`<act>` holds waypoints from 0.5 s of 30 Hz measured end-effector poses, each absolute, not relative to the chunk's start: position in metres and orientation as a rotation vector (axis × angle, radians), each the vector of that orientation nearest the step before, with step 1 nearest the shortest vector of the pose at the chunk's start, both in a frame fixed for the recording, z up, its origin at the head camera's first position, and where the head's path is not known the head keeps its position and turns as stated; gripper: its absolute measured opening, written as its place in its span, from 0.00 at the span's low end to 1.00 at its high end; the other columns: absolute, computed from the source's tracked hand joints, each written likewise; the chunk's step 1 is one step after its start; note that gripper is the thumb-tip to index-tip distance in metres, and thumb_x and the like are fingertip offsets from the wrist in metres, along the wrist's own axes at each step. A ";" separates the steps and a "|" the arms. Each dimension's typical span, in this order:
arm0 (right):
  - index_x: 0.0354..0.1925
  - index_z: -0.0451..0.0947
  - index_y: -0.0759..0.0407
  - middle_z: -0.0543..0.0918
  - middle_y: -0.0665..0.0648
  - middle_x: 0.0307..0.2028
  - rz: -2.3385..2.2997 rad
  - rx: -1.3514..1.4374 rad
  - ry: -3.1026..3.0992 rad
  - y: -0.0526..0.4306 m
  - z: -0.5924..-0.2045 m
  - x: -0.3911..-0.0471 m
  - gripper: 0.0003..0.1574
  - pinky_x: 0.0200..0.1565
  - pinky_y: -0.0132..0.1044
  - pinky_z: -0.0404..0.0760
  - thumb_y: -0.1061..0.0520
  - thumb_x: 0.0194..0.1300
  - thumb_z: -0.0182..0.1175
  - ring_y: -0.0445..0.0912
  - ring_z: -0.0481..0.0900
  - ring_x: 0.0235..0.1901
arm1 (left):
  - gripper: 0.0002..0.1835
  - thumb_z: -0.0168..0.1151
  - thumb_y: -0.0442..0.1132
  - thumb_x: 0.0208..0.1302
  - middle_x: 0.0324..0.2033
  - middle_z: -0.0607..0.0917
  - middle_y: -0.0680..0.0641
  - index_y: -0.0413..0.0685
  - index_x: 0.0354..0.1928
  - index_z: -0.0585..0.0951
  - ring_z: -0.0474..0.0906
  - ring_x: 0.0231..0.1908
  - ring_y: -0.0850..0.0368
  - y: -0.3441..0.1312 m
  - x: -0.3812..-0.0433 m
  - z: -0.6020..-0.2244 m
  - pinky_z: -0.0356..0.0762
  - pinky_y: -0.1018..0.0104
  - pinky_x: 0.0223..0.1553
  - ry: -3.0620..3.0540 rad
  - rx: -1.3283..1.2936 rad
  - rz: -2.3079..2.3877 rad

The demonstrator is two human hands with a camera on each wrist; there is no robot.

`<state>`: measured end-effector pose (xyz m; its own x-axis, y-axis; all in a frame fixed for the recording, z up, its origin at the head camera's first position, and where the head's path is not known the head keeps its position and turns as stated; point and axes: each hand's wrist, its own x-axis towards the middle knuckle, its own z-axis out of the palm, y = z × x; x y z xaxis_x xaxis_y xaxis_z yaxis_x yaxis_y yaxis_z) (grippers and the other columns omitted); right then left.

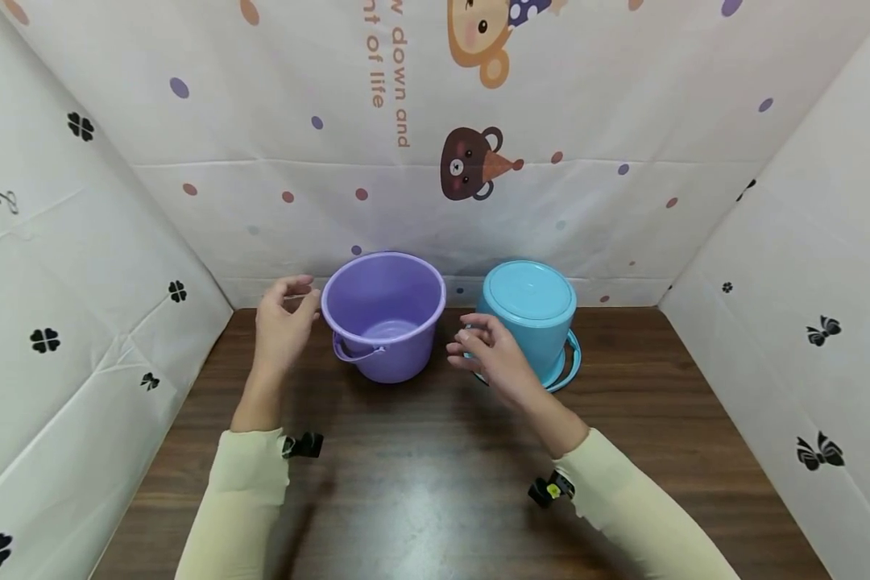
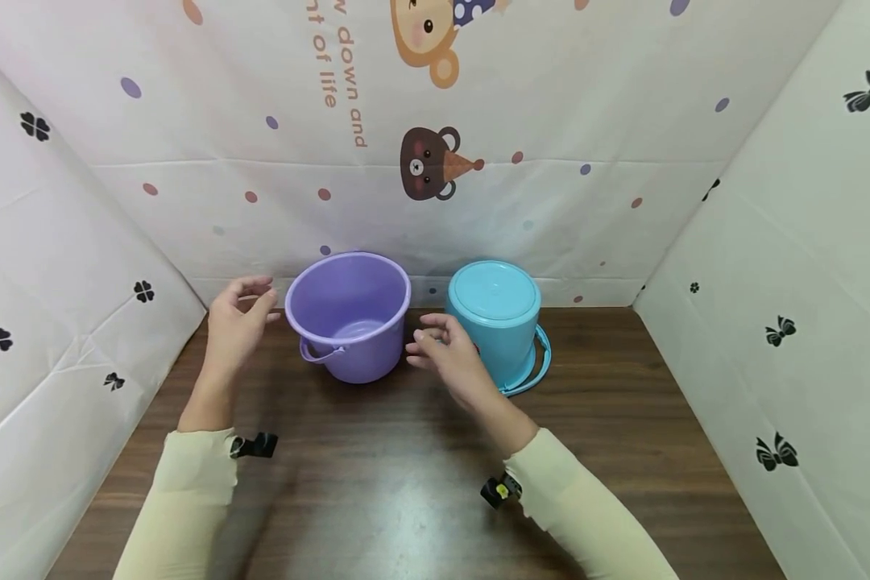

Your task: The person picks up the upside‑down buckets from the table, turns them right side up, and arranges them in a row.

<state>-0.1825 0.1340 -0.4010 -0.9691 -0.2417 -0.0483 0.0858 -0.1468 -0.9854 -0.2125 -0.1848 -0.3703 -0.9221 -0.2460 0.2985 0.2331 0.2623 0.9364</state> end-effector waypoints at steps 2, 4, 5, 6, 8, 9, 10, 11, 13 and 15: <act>0.71 0.60 0.67 0.75 0.60 0.51 -2.197 -0.226 1.946 0.141 -0.398 -0.179 0.29 0.54 0.43 0.87 0.57 0.80 0.53 0.51 0.84 0.53 | 0.18 0.63 0.35 0.70 0.49 0.80 0.40 0.33 0.58 0.80 0.82 0.41 0.68 -0.181 -0.207 -0.367 0.84 0.77 0.40 -2.155 -0.052 -1.671; 0.71 0.59 0.68 0.75 0.63 0.53 -2.185 -0.267 1.979 0.149 -0.396 -0.177 0.30 0.54 0.42 0.87 0.56 0.81 0.53 0.49 0.84 0.53 | 0.18 0.64 0.35 0.70 0.52 0.81 0.39 0.33 0.58 0.80 0.83 0.42 0.69 -0.179 -0.202 -0.365 0.82 0.79 0.41 -2.162 -0.109 -1.658; 0.72 0.58 0.68 0.75 0.64 0.54 -2.182 -0.285 1.988 0.152 -0.395 -0.176 0.31 0.54 0.42 0.87 0.55 0.81 0.53 0.48 0.84 0.53 | 0.18 0.64 0.35 0.70 0.53 0.81 0.40 0.34 0.58 0.80 0.83 0.42 0.69 -0.177 -0.199 -0.364 0.81 0.79 0.42 -2.169 -0.131 -1.654; 0.72 0.58 0.69 0.74 0.66 0.56 -2.177 -0.303 1.996 0.156 -0.395 -0.175 0.32 0.54 0.41 0.87 0.55 0.81 0.53 0.46 0.84 0.52 | 0.19 0.64 0.35 0.70 0.54 0.81 0.40 0.34 0.59 0.80 0.83 0.43 0.69 -0.176 -0.198 -0.364 0.82 0.79 0.43 -2.174 -0.152 -1.659; 0.72 0.57 0.69 0.72 0.70 0.58 -2.162 -0.340 2.022 0.163 -0.395 -0.174 0.33 0.54 0.40 0.87 0.54 0.81 0.53 0.46 0.84 0.53 | 0.19 0.64 0.35 0.71 0.55 0.81 0.40 0.34 0.60 0.79 0.84 0.45 0.65 -0.173 -0.195 -0.363 0.83 0.78 0.44 -2.183 -0.197 -1.687; 0.72 0.57 0.69 0.71 0.71 0.60 -2.155 -0.355 2.031 0.167 -0.395 -0.173 0.33 0.55 0.40 0.86 0.54 0.81 0.53 0.45 0.84 0.53 | 0.20 0.64 0.35 0.71 0.56 0.80 0.40 0.34 0.61 0.78 0.84 0.47 0.63 -0.171 -0.194 -0.363 0.83 0.77 0.45 -2.185 -0.218 -1.704; 0.72 0.57 0.68 0.70 0.73 0.61 -2.144 -0.376 2.046 0.171 -0.394 -0.172 0.33 0.55 0.40 0.86 0.54 0.80 0.54 0.45 0.84 0.54 | 0.20 0.64 0.35 0.71 0.57 0.80 0.40 0.35 0.61 0.78 0.84 0.48 0.62 -0.170 -0.193 -0.363 0.83 0.77 0.45 -2.197 -0.236 -1.709; 0.72 0.57 0.69 0.70 0.74 0.62 -2.137 -0.397 2.061 0.175 -0.394 -0.171 0.33 0.55 0.40 0.86 0.54 0.80 0.54 0.46 0.85 0.54 | 0.20 0.64 0.35 0.71 0.58 0.80 0.40 0.35 0.61 0.78 0.83 0.50 0.59 -0.168 -0.192 -0.363 0.83 0.77 0.46 -2.204 -0.256 -1.716; 0.72 0.57 0.70 0.70 0.76 0.62 -2.111 -0.441 2.108 0.183 -0.392 -0.168 0.32 0.55 0.41 0.86 0.55 0.80 0.54 0.46 0.85 0.54 | 0.20 0.64 0.35 0.71 0.59 0.80 0.41 0.35 0.61 0.77 0.83 0.53 0.53 -0.165 -0.190 -0.364 0.82 0.78 0.46 -2.217 -0.301 -1.731; 0.71 0.57 0.72 0.70 0.77 0.62 -2.081 -0.490 2.160 0.190 -0.390 -0.166 0.32 0.54 0.42 0.86 0.57 0.80 0.54 0.42 0.85 0.52 | 0.21 0.65 0.34 0.70 0.61 0.80 0.40 0.35 0.62 0.77 0.82 0.55 0.48 -0.161 -0.189 -0.365 0.81 0.78 0.47 -2.231 -0.351 -1.737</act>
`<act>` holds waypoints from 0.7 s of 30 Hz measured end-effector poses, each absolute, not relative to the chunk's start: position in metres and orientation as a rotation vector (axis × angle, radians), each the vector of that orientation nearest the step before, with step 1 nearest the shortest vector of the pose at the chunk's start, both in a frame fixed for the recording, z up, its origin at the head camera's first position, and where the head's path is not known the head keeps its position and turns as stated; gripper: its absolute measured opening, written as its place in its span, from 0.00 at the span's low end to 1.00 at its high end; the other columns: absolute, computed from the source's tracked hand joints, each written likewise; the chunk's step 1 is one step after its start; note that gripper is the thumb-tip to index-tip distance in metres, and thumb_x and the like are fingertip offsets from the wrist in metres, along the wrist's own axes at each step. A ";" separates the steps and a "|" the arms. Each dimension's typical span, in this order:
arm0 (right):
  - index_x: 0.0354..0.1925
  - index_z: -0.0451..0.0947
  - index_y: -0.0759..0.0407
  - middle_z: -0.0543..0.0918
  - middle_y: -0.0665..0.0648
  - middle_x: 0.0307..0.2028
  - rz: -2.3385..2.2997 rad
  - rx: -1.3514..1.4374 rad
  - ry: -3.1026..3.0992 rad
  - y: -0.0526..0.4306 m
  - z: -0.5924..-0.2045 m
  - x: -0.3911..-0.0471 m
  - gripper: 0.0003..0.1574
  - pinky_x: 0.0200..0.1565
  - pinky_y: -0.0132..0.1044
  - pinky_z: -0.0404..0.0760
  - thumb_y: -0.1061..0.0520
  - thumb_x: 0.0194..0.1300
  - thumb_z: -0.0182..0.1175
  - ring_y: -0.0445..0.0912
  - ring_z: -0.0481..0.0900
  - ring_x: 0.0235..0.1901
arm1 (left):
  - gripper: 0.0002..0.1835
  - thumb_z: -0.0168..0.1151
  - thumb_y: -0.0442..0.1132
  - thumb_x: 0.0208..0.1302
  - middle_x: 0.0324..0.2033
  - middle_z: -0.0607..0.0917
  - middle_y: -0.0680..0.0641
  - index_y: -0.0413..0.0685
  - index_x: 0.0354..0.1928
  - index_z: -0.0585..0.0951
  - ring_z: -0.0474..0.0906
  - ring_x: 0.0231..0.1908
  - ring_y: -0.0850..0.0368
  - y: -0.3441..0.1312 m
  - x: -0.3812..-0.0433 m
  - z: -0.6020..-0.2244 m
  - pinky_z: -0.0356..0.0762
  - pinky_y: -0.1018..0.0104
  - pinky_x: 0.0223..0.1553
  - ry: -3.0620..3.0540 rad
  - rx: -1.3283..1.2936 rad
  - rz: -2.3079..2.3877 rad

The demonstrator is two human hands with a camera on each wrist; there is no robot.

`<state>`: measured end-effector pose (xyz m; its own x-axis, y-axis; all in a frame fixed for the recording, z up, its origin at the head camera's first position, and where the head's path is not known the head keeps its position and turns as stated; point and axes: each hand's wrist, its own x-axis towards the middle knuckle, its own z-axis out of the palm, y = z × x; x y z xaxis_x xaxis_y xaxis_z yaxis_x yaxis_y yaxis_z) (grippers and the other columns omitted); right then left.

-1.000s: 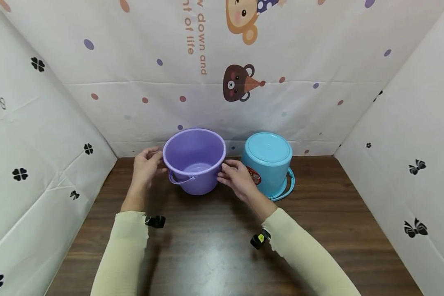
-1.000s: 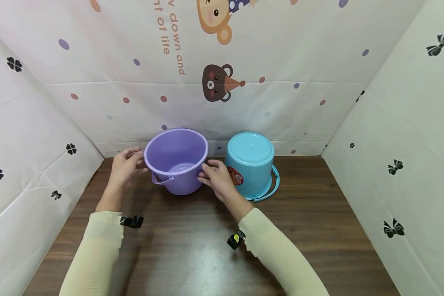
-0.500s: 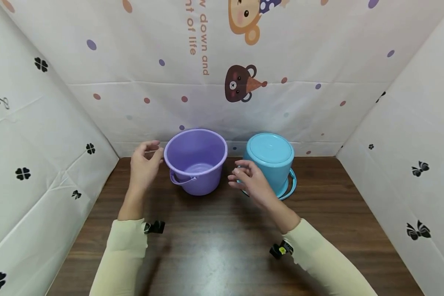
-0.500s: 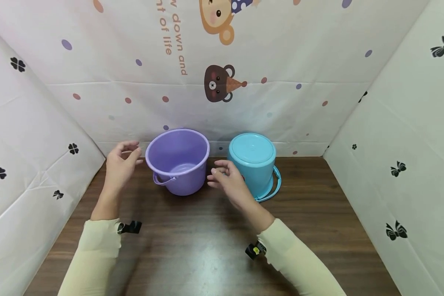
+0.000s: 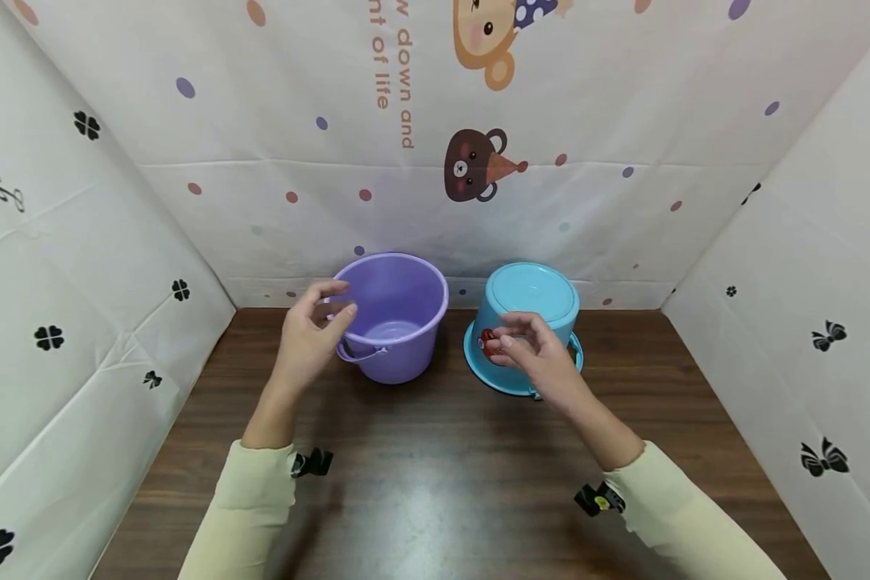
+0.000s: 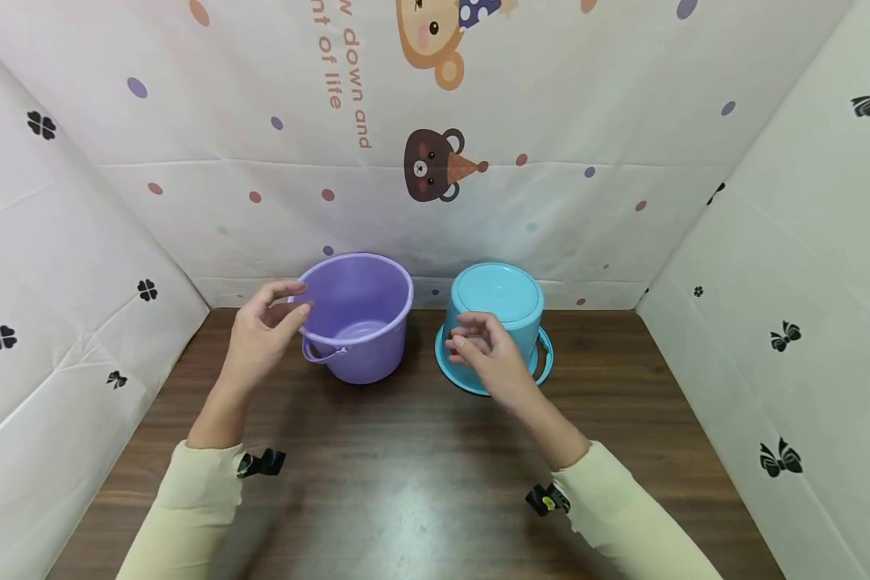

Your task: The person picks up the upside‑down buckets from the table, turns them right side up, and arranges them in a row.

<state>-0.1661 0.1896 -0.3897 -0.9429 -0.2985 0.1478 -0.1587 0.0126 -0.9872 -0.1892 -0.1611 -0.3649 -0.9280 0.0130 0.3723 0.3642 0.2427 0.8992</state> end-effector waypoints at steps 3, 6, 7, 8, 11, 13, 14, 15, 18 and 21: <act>0.70 0.58 0.74 0.69 0.79 0.60 -2.035 -0.544 2.221 0.199 -0.390 -0.163 0.30 0.53 0.41 0.86 0.59 0.81 0.52 0.39 0.85 0.52 | 0.21 0.66 0.34 0.69 0.62 0.80 0.41 0.37 0.62 0.77 0.81 0.58 0.41 -0.155 -0.187 -0.367 0.82 0.76 0.49 -2.250 -0.429 -1.755; 0.69 0.59 0.75 0.70 0.79 0.60 -1.998 -0.573 2.265 0.208 -0.392 -0.161 0.29 0.53 0.37 0.87 0.58 0.81 0.52 0.40 0.85 0.54 | 0.22 0.67 0.35 0.69 0.62 0.81 0.42 0.41 0.63 0.77 0.82 0.58 0.41 -0.148 -0.184 -0.369 0.85 0.69 0.51 -2.281 -0.500 -1.753; 0.68 0.59 0.75 0.70 0.79 0.59 -1.989 -0.580 2.276 0.211 -0.393 -0.160 0.28 0.53 0.36 0.86 0.58 0.81 0.52 0.40 0.85 0.54 | 0.22 0.67 0.34 0.69 0.61 0.81 0.41 0.42 0.63 0.77 0.83 0.57 0.41 -0.146 -0.183 -0.370 0.85 0.66 0.51 -2.284 -0.527 -1.753; 0.68 0.60 0.75 0.71 0.78 0.59 -1.983 -0.591 2.288 0.214 -0.394 -0.159 0.28 0.53 0.36 0.86 0.58 0.81 0.52 0.41 0.84 0.54 | 0.22 0.68 0.34 0.68 0.61 0.81 0.41 0.42 0.63 0.77 0.83 0.57 0.41 -0.143 -0.182 -0.370 0.86 0.62 0.53 -2.285 -0.556 -1.748; 0.67 0.62 0.76 0.75 0.71 0.57 -1.988 -0.611 2.313 0.224 -0.398 -0.155 0.26 0.53 0.35 0.86 0.60 0.80 0.52 0.39 0.84 0.54 | 0.23 0.69 0.32 0.67 0.61 0.81 0.42 0.42 0.63 0.77 0.81 0.60 0.44 -0.135 -0.180 -0.373 0.83 0.52 0.58 -2.280 -0.645 -1.717; 0.65 0.64 0.76 0.78 0.65 0.56 -1.990 -0.622 2.330 0.230 -0.402 -0.152 0.24 0.53 0.34 0.86 0.61 0.80 0.52 0.38 0.83 0.54 | 0.23 0.70 0.32 0.65 0.60 0.81 0.42 0.42 0.62 0.78 0.81 0.61 0.46 -0.129 -0.179 -0.375 0.81 0.48 0.61 -2.274 -0.697 -1.697; 0.64 0.64 0.76 0.79 0.62 0.55 -1.994 -0.626 2.333 0.234 -0.403 -0.151 0.23 0.53 0.34 0.86 0.62 0.80 0.51 0.38 0.83 0.54 | 0.24 0.71 0.31 0.65 0.60 0.81 0.43 0.42 0.62 0.78 0.81 0.61 0.47 -0.126 -0.178 -0.376 0.80 0.47 0.61 -2.271 -0.719 -1.691; 0.64 0.65 0.75 0.80 0.60 0.55 -1.996 -0.628 2.337 0.237 -0.405 -0.149 0.22 0.53 0.34 0.86 0.62 0.80 0.52 0.38 0.83 0.55 | 0.24 0.72 0.31 0.64 0.59 0.82 0.43 0.42 0.61 0.79 0.81 0.61 0.48 -0.123 -0.177 -0.378 0.80 0.46 0.62 -2.272 -0.739 -1.682; 0.61 0.67 0.75 0.81 0.59 0.54 -1.986 -0.648 2.357 0.248 -0.410 -0.147 0.19 0.52 0.33 0.86 0.63 0.80 0.51 0.39 0.83 0.55 | 0.24 0.74 0.32 0.61 0.57 0.83 0.43 0.43 0.60 0.80 0.81 0.60 0.48 -0.114 -0.175 -0.381 0.81 0.45 0.61 -2.276 -0.790 -1.652; 0.60 0.69 0.73 0.82 0.61 0.54 -1.943 -0.662 2.412 0.259 -0.415 -0.146 0.16 0.52 0.32 0.86 0.64 0.79 0.51 0.39 0.83 0.55 | 0.25 0.75 0.33 0.60 0.56 0.83 0.43 0.43 0.59 0.80 0.80 0.60 0.47 -0.106 -0.173 -0.386 0.81 0.45 0.60 -2.295 -0.844 -1.592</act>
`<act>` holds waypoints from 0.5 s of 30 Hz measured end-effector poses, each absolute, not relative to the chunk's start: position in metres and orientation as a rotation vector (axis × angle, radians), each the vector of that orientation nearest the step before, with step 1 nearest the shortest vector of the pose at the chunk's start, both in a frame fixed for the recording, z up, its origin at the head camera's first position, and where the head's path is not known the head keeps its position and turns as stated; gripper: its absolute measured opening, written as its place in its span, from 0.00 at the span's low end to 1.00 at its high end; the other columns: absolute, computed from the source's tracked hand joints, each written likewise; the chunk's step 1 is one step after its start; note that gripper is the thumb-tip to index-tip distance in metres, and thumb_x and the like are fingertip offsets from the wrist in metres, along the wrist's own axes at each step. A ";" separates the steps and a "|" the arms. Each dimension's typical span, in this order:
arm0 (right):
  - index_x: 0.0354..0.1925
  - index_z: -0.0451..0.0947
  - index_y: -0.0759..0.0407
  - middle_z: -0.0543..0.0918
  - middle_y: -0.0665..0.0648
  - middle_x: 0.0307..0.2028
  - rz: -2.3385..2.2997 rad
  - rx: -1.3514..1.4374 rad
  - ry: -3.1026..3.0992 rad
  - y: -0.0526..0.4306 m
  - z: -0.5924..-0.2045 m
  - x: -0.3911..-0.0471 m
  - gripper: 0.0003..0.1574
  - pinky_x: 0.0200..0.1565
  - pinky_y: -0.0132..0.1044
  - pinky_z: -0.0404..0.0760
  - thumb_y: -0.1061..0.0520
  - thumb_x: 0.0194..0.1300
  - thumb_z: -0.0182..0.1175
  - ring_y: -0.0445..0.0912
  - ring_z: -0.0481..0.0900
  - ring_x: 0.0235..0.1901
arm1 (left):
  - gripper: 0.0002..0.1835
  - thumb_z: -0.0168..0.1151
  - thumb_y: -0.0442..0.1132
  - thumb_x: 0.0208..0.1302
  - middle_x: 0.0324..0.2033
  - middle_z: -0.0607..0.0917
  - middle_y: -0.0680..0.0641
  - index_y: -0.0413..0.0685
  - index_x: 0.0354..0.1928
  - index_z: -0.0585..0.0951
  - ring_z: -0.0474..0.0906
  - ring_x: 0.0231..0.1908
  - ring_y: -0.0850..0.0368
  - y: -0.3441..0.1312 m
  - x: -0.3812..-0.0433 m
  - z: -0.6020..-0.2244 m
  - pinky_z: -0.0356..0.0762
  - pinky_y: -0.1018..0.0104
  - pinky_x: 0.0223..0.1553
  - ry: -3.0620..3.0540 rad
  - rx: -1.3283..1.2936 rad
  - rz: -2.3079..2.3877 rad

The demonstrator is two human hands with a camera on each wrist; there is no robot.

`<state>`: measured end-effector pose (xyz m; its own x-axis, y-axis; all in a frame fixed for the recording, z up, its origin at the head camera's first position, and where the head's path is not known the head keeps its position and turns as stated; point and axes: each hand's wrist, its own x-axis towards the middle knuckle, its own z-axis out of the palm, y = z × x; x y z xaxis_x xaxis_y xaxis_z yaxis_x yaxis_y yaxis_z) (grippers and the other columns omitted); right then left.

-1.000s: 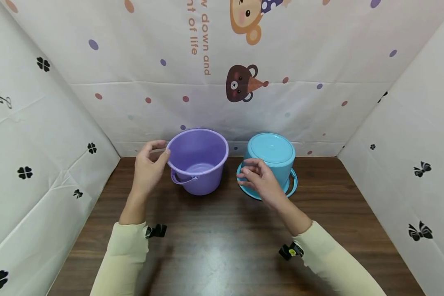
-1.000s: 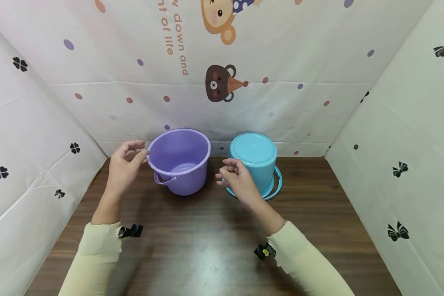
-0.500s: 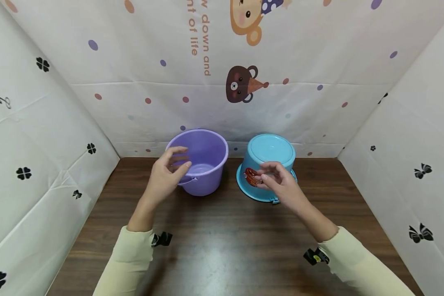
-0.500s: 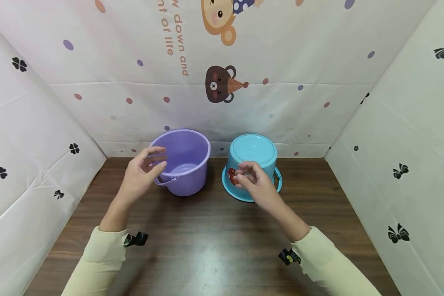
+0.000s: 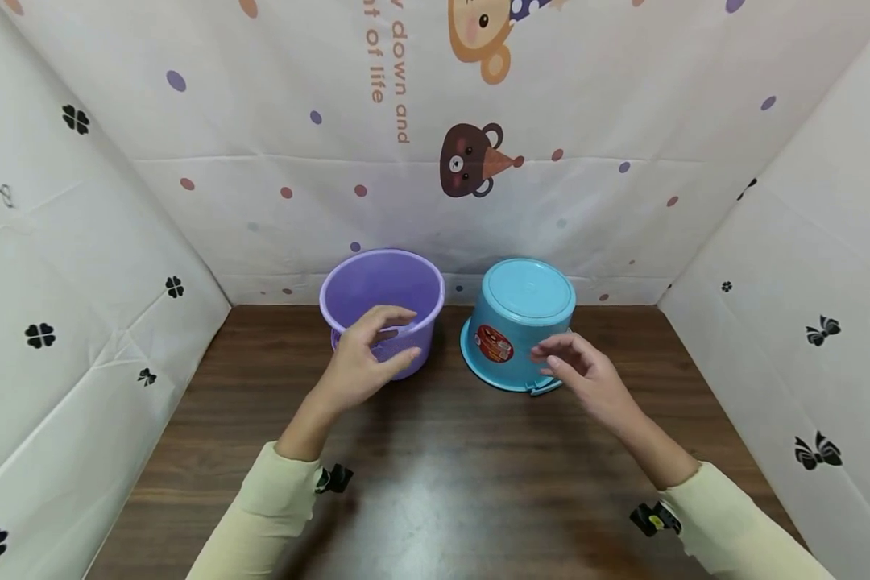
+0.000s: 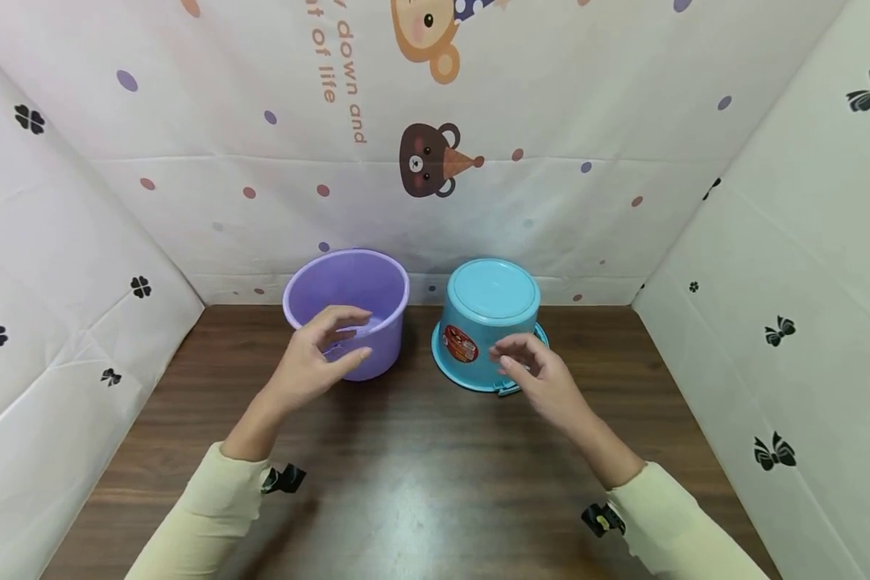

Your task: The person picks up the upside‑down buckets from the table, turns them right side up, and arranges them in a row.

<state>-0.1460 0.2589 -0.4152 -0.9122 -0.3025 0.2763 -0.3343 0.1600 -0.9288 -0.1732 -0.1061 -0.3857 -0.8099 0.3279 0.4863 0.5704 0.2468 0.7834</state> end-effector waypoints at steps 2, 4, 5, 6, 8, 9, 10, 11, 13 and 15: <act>0.59 0.71 0.72 0.82 0.62 0.53 1.832 0.641 -2.407 0.265 -0.420 -0.145 0.15 0.52 0.31 0.85 0.65 0.79 0.52 0.38 0.83 0.54 | 0.25 0.76 0.35 0.60 0.55 0.84 0.43 0.43 0.59 0.81 0.80 0.59 0.47 -0.101 -0.173 -0.388 0.82 0.46 0.59 -2.315 -0.882 -1.536; 0.58 0.73 0.69 0.83 0.63 0.53 1.752 0.617 -2.449 0.271 -0.426 -0.144 0.14 0.52 0.28 0.85 0.64 0.78 0.53 0.36 0.83 0.54 | 0.25 0.77 0.36 0.59 0.55 0.85 0.45 0.44 0.59 0.81 0.80 0.58 0.49 -0.096 -0.173 -0.391 0.82 0.47 0.59 -2.336 -0.917 -1.472; 0.58 0.74 0.67 0.83 0.64 0.53 1.715 0.604 -2.467 0.273 -0.429 -0.143 0.14 0.51 0.28 0.84 0.64 0.78 0.54 0.35 0.82 0.54 | 0.26 0.77 0.37 0.58 0.55 0.85 0.46 0.44 0.59 0.82 0.80 0.58 0.51 -0.094 -0.172 -0.392 0.82 0.48 0.59 -2.344 -0.931 -1.445; 0.58 0.75 0.66 0.83 0.65 0.54 1.687 0.592 -2.481 0.276 -0.433 -0.142 0.14 0.51 0.27 0.83 0.64 0.78 0.55 0.35 0.82 0.54 | 0.26 0.78 0.38 0.58 0.55 0.85 0.47 0.45 0.58 0.82 0.80 0.58 0.51 -0.092 -0.172 -0.394 0.81 0.49 0.59 -2.354 -0.943 -1.416; 0.58 0.77 0.64 0.83 0.65 0.54 1.632 0.563 -2.505 0.281 -0.440 -0.140 0.14 0.51 0.25 0.82 0.63 0.77 0.56 0.35 0.81 0.54 | 0.26 0.79 0.39 0.57 0.55 0.86 0.48 0.47 0.58 0.82 0.80 0.59 0.53 -0.088 -0.172 -0.397 0.80 0.50 0.61 -2.375 -0.964 -1.369; 0.58 0.77 0.63 0.83 0.65 0.54 1.605 0.552 -2.513 0.284 -0.444 -0.139 0.15 0.51 0.24 0.82 0.64 0.76 0.57 0.34 0.81 0.54 | 0.27 0.79 0.39 0.57 0.56 0.86 0.49 0.48 0.59 0.82 0.80 0.60 0.53 -0.085 -0.172 -0.398 0.79 0.51 0.62 -2.387 -0.976 -1.351; 0.58 0.78 0.62 0.83 0.64 0.54 1.572 0.548 -2.521 0.287 -0.448 -0.138 0.15 0.52 0.24 0.81 0.64 0.76 0.58 0.34 0.81 0.54 | 0.27 0.79 0.40 0.56 0.57 0.85 0.49 0.49 0.59 0.82 0.79 0.61 0.54 -0.083 -0.172 -0.400 0.78 0.52 0.63 -2.400 -0.988 -1.337; 0.58 0.78 0.62 0.83 0.64 0.55 1.533 0.547 -2.529 0.290 -0.452 -0.138 0.16 0.52 0.23 0.81 0.64 0.75 0.60 0.34 0.81 0.54 | 0.27 0.79 0.40 0.56 0.57 0.85 0.50 0.49 0.59 0.82 0.79 0.62 0.54 -0.080 -0.172 -0.402 0.77 0.53 0.64 -2.410 -1.004 -1.323; 0.58 0.79 0.61 0.83 0.61 0.55 1.443 0.544 -2.551 0.297 -0.459 -0.138 0.17 0.53 0.20 0.79 0.65 0.72 0.63 0.34 0.80 0.54 | 0.27 0.80 0.40 0.56 0.57 0.85 0.50 0.50 0.58 0.82 0.79 0.62 0.55 -0.075 -0.173 -0.405 0.76 0.54 0.65 -2.427 -1.040 -1.299; 0.58 0.80 0.60 0.83 0.59 0.55 1.338 0.551 -2.574 0.303 -0.464 -0.140 0.19 0.54 0.18 0.76 0.64 0.70 0.66 0.33 0.79 0.55 | 0.28 0.80 0.40 0.56 0.57 0.85 0.48 0.50 0.59 0.82 0.79 0.62 0.55 -0.069 -0.174 -0.408 0.77 0.55 0.65 -2.435 -1.082 -1.275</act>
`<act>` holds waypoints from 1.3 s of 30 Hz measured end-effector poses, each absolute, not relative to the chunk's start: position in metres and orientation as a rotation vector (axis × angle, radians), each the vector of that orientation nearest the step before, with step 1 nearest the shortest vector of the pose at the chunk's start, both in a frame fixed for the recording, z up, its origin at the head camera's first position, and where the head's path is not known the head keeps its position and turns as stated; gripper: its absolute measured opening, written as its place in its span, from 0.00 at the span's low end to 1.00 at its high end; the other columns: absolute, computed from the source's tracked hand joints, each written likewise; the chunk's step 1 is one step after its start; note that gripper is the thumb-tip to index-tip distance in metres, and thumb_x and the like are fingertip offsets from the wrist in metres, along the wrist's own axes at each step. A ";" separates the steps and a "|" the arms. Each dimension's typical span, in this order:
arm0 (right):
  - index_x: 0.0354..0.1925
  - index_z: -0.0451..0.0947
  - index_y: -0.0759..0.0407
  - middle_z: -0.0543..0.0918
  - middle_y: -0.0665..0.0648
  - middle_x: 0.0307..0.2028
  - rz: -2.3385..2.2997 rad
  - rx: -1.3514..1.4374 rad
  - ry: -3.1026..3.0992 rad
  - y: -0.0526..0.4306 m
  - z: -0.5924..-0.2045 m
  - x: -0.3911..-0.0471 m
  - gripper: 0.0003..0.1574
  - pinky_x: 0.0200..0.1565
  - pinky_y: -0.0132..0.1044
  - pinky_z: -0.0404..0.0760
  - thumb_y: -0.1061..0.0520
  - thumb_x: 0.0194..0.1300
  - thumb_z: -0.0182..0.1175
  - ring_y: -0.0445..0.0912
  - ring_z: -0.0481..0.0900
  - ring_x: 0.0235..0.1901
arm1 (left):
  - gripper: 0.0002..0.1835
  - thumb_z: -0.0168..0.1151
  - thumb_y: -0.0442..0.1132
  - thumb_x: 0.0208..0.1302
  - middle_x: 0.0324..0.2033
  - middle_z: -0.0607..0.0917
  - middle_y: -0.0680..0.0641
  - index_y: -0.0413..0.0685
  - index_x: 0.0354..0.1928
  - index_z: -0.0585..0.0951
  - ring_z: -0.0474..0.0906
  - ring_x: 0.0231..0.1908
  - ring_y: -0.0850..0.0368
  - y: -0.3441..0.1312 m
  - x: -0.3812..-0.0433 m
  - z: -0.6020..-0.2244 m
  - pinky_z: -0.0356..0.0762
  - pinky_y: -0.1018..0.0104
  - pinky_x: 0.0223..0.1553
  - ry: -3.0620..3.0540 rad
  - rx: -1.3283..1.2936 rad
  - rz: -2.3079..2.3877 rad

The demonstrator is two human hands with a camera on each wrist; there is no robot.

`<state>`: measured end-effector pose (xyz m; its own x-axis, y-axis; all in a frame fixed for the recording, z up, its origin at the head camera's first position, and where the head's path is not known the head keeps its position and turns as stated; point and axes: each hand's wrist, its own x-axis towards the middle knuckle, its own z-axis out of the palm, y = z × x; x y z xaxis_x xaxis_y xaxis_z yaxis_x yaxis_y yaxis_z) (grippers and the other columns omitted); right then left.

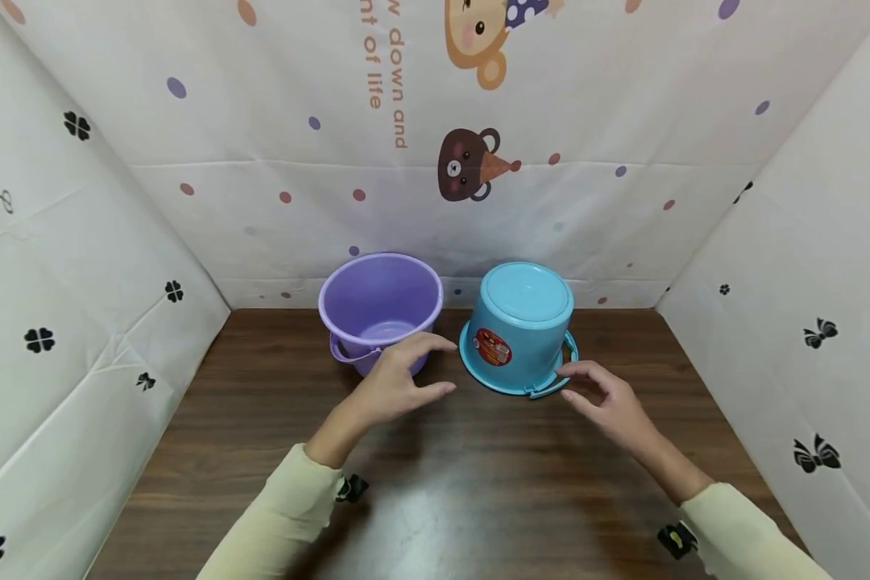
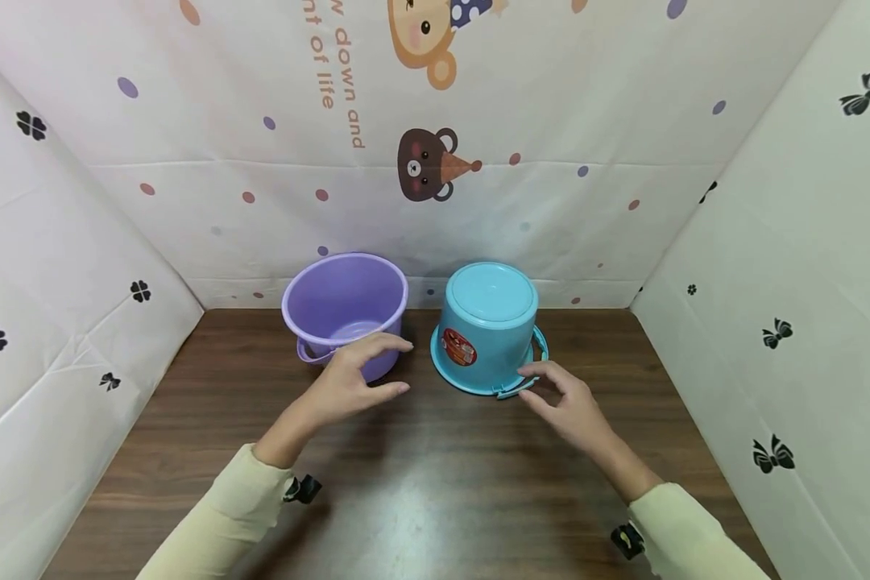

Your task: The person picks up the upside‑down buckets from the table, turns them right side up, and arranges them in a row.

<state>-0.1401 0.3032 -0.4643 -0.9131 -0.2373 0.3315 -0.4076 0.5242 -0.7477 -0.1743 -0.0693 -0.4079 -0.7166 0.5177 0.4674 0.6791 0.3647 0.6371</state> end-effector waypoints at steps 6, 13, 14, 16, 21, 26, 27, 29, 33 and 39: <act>0.57 0.81 0.53 0.82 0.51 0.57 1.056 0.563 -2.651 0.320 -0.477 -0.151 0.23 0.56 0.19 0.74 0.59 0.65 0.72 0.32 0.76 0.58 | 0.29 0.79 0.39 0.57 0.57 0.85 0.47 0.46 0.60 0.82 0.79 0.62 0.53 -0.055 -0.179 -0.422 0.77 0.57 0.65 -2.477 -1.165 -1.174; 0.59 0.81 0.50 0.82 0.53 0.59 0.855 0.611 -2.742 0.334 -0.489 -0.166 0.27 0.57 0.54 0.82 0.55 0.62 0.75 0.50 0.79 0.60 | 0.31 0.78 0.44 0.59 0.60 0.84 0.46 0.45 0.63 0.81 0.79 0.64 0.51 -0.043 -0.190 -0.445 0.77 0.56 0.66 -2.580 -1.189 -0.972; 0.59 0.80 0.52 0.82 0.54 0.59 0.839 0.622 -2.759 0.336 -0.490 -0.167 0.28 0.58 0.57 0.81 0.54 0.62 0.75 0.52 0.78 0.61 | 0.31 0.78 0.45 0.59 0.61 0.83 0.46 0.46 0.64 0.80 0.78 0.64 0.51 -0.041 -0.191 -0.448 0.77 0.56 0.66 -2.601 -1.186 -0.931; 0.61 0.80 0.56 0.82 0.57 0.60 0.788 0.650 -2.795 0.339 -0.493 -0.171 0.31 0.60 0.61 0.78 0.53 0.62 0.75 0.56 0.77 0.63 | 0.32 0.78 0.47 0.60 0.62 0.82 0.46 0.48 0.65 0.80 0.77 0.65 0.50 -0.039 -0.195 -0.453 0.76 0.55 0.67 -2.640 -1.183 -0.844; 0.63 0.79 0.60 0.82 0.59 0.61 0.613 0.760 -2.847 0.344 -0.499 -0.182 0.34 0.63 0.62 0.77 0.51 0.62 0.75 0.58 0.75 0.65 | 0.32 0.78 0.48 0.59 0.61 0.82 0.45 0.47 0.64 0.81 0.77 0.63 0.48 -0.037 -0.206 -0.465 0.75 0.55 0.67 -2.636 -1.227 -0.595; 0.58 0.82 0.60 0.83 0.59 0.59 0.464 0.882 -2.791 0.349 -0.506 -0.192 0.31 0.60 0.57 0.80 0.52 0.59 0.77 0.56 0.77 0.62 | 0.30 0.79 0.45 0.58 0.57 0.84 0.43 0.42 0.61 0.82 0.78 0.61 0.47 -0.033 -0.218 -0.479 0.74 0.54 0.68 -2.545 -1.321 -0.432; 0.58 0.83 0.60 0.83 0.59 0.58 0.438 0.902 -2.779 0.350 -0.507 -0.194 0.31 0.59 0.57 0.81 0.52 0.58 0.77 0.56 0.77 0.61 | 0.29 0.78 0.45 0.59 0.57 0.84 0.43 0.42 0.60 0.83 0.78 0.61 0.47 -0.032 -0.221 -0.482 0.74 0.54 0.68 -2.536 -1.337 -0.405; 0.56 0.83 0.60 0.83 0.59 0.57 0.387 0.951 -2.754 0.350 -0.508 -0.198 0.30 0.58 0.56 0.82 0.53 0.57 0.78 0.56 0.78 0.60 | 0.28 0.78 0.45 0.59 0.56 0.84 0.43 0.42 0.59 0.83 0.78 0.61 0.48 -0.030 -0.224 -0.486 0.73 0.54 0.68 -2.524 -1.357 -0.354; 0.55 0.84 0.60 0.84 0.58 0.54 0.285 1.065 -2.683 0.353 -0.511 -0.205 0.30 0.56 0.55 0.84 0.54 0.55 0.80 0.55 0.80 0.57 | 0.25 0.78 0.44 0.59 0.54 0.85 0.44 0.44 0.57 0.84 0.79 0.60 0.48 -0.027 -0.230 -0.494 0.74 0.55 0.68 -2.511 -1.361 -0.278; 0.52 0.85 0.61 0.86 0.59 0.51 0.160 1.194 -2.578 0.358 -0.518 -0.212 0.30 0.52 0.53 0.85 0.56 0.51 0.81 0.54 0.83 0.53 | 0.17 0.76 0.45 0.61 0.49 0.85 0.50 0.52 0.51 0.85 0.79 0.57 0.51 -0.024 -0.238 -0.505 0.76 0.58 0.65 -2.564 -1.306 -0.174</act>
<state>-0.2121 0.3579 -0.5177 -0.6120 -0.7276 0.3099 -0.7603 0.6492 0.0229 -0.2377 -0.0238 -0.5053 -0.5630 0.7772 0.2811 0.8080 0.5890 -0.0102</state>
